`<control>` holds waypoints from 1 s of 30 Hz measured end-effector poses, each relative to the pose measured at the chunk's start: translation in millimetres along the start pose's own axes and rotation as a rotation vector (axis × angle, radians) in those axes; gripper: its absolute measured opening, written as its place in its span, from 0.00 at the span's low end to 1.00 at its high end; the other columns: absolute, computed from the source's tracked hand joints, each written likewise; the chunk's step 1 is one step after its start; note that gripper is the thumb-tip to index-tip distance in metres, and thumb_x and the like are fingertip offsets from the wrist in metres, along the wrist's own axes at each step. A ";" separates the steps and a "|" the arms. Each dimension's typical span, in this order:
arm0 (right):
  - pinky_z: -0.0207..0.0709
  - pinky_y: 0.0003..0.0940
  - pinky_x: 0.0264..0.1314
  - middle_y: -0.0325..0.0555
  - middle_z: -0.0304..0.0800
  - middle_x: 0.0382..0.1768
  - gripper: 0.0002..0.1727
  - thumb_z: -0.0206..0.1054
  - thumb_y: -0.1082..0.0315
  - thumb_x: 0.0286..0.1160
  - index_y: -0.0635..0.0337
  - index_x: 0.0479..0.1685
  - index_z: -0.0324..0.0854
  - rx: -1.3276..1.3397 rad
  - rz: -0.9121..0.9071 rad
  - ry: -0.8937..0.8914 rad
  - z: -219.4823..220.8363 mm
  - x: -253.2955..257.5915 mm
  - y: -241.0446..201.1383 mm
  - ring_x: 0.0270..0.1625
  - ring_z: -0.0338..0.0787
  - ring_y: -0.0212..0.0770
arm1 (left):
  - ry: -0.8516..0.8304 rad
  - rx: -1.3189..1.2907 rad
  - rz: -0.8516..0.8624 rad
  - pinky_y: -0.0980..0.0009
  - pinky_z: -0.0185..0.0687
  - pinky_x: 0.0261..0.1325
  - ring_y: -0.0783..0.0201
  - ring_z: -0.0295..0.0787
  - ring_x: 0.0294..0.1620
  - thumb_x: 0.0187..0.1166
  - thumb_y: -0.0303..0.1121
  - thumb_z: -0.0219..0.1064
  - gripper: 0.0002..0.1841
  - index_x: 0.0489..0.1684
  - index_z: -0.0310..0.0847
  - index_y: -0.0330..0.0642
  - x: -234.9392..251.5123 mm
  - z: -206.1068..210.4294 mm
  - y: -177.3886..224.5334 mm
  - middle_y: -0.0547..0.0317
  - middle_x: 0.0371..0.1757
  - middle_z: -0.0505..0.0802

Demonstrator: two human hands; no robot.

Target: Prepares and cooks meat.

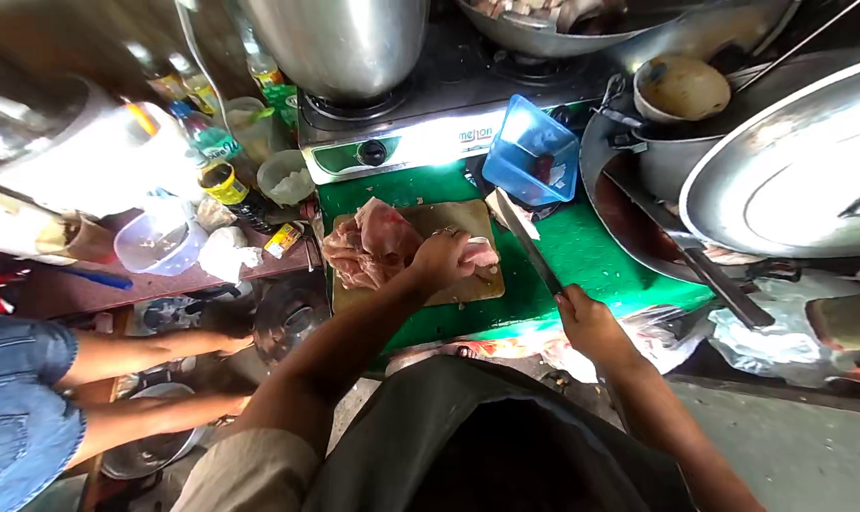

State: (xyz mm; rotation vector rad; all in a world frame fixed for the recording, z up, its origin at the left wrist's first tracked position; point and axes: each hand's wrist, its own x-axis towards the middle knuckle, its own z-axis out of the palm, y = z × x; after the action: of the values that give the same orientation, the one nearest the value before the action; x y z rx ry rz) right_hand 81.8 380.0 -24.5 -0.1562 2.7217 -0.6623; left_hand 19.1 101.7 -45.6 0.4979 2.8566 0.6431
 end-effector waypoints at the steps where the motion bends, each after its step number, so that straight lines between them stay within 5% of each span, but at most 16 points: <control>1: 0.81 0.56 0.45 0.62 0.85 0.34 0.19 0.48 0.62 0.96 0.71 0.59 0.76 0.020 0.004 -0.014 -1.1 -3.8 -3.4 0.39 0.89 0.59 | 0.005 0.028 -0.053 0.44 0.83 0.63 0.42 0.87 0.64 0.75 0.42 0.75 0.23 0.63 0.85 0.37 -1.8 4.5 4.6 0.41 0.63 0.89; 4: 0.82 0.51 0.41 0.58 0.83 0.32 0.19 0.46 0.62 0.96 0.71 0.61 0.74 0.109 0.007 -0.061 4.8 -16.2 -17.4 0.33 0.87 0.53 | -0.056 0.034 -0.155 0.38 0.83 0.56 0.38 0.85 0.64 0.73 0.48 0.76 0.28 0.66 0.83 0.39 -12.6 12.0 3.9 0.39 0.64 0.87; 7: 0.82 0.48 0.37 0.55 0.83 0.29 0.20 0.46 0.62 0.94 0.70 0.65 0.74 0.183 -0.038 -0.066 18.3 -29.0 -25.9 0.29 0.86 0.49 | 0.003 -0.028 -0.201 0.35 0.82 0.60 0.36 0.84 0.67 0.66 0.49 0.81 0.40 0.78 0.75 0.39 -30.9 9.7 -6.0 0.38 0.68 0.86; 12: 0.80 0.40 0.32 0.49 0.80 0.25 0.18 0.47 0.63 0.93 0.70 0.62 0.75 0.232 -0.087 -0.040 33.6 -41.0 -29.1 0.24 0.82 0.41 | -0.003 -0.083 -0.206 0.39 0.81 0.63 0.37 0.86 0.64 0.59 0.47 0.83 0.34 0.59 0.83 0.31 -30.6 8.3 -15.8 0.35 0.59 0.89; 16: 0.80 0.36 0.27 0.45 0.77 0.22 0.19 0.47 0.63 0.93 0.71 0.62 0.74 0.292 -0.081 0.023 34.8 -43.4 -26.9 0.20 0.80 0.36 | -0.055 -0.158 -0.171 0.42 0.84 0.50 0.42 0.92 0.48 0.63 0.38 0.79 0.29 0.60 0.77 0.33 -22.8 -6.7 0.7 0.40 0.44 0.91; 19: 0.80 0.34 0.25 0.41 0.76 0.20 0.19 0.47 0.61 0.94 0.69 0.63 0.73 0.348 -0.049 0.033 33.4 -42.7 -26.1 0.18 0.80 0.34 | -0.048 -0.126 -0.196 0.41 0.84 0.55 0.41 0.91 0.54 0.68 0.33 0.77 0.27 0.65 0.76 0.35 -26.1 -29.3 27.7 0.39 0.51 0.91; 23: 0.80 0.35 0.25 0.41 0.76 0.20 0.19 0.47 0.61 0.94 0.68 0.64 0.73 0.343 -0.044 0.072 32.4 -46.4 -27.1 0.18 0.80 0.35 | 0.173 0.187 0.125 0.41 0.83 0.60 0.36 0.85 0.68 0.71 0.23 0.70 0.22 0.67 0.81 0.39 -40.6 -21.3 30.8 0.37 0.64 0.89; 25: 0.79 0.36 0.26 0.42 0.76 0.21 0.19 0.47 0.60 0.94 0.67 0.62 0.74 0.305 -0.040 0.073 35.4 -50.1 -25.7 0.19 0.79 0.36 | -0.055 0.267 0.173 0.38 0.75 0.67 0.36 0.78 0.76 0.69 0.29 0.77 0.33 0.79 0.76 0.49 -51.2 -17.9 21.6 0.41 0.73 0.85; 27: 0.80 0.36 0.27 0.43 0.77 0.22 0.20 0.47 0.59 0.94 0.67 0.62 0.75 0.283 -0.035 0.064 39.2 -53.7 -24.1 0.19 0.80 0.36 | -0.103 0.207 0.212 0.39 0.77 0.65 0.39 0.83 0.69 0.65 0.44 0.82 0.29 0.65 0.84 0.44 -60.1 -7.5 6.2 0.43 0.65 0.89; 30: 0.80 0.38 0.28 0.45 0.79 0.22 0.19 0.47 0.61 0.93 0.68 0.62 0.75 0.282 -0.009 0.062 46.7 -59.9 -25.8 0.20 0.81 0.38 | 0.043 -0.020 0.165 0.42 0.80 0.67 0.40 0.85 0.66 0.63 0.44 0.83 0.28 0.59 0.85 0.37 -60.3 7.1 -0.9 0.39 0.63 0.88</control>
State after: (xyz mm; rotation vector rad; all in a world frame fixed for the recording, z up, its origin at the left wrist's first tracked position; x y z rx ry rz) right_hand 154.8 348.2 -33.9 -0.0800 2.6504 -1.0591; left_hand 76.6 82.2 -46.8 0.7318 2.8669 0.7175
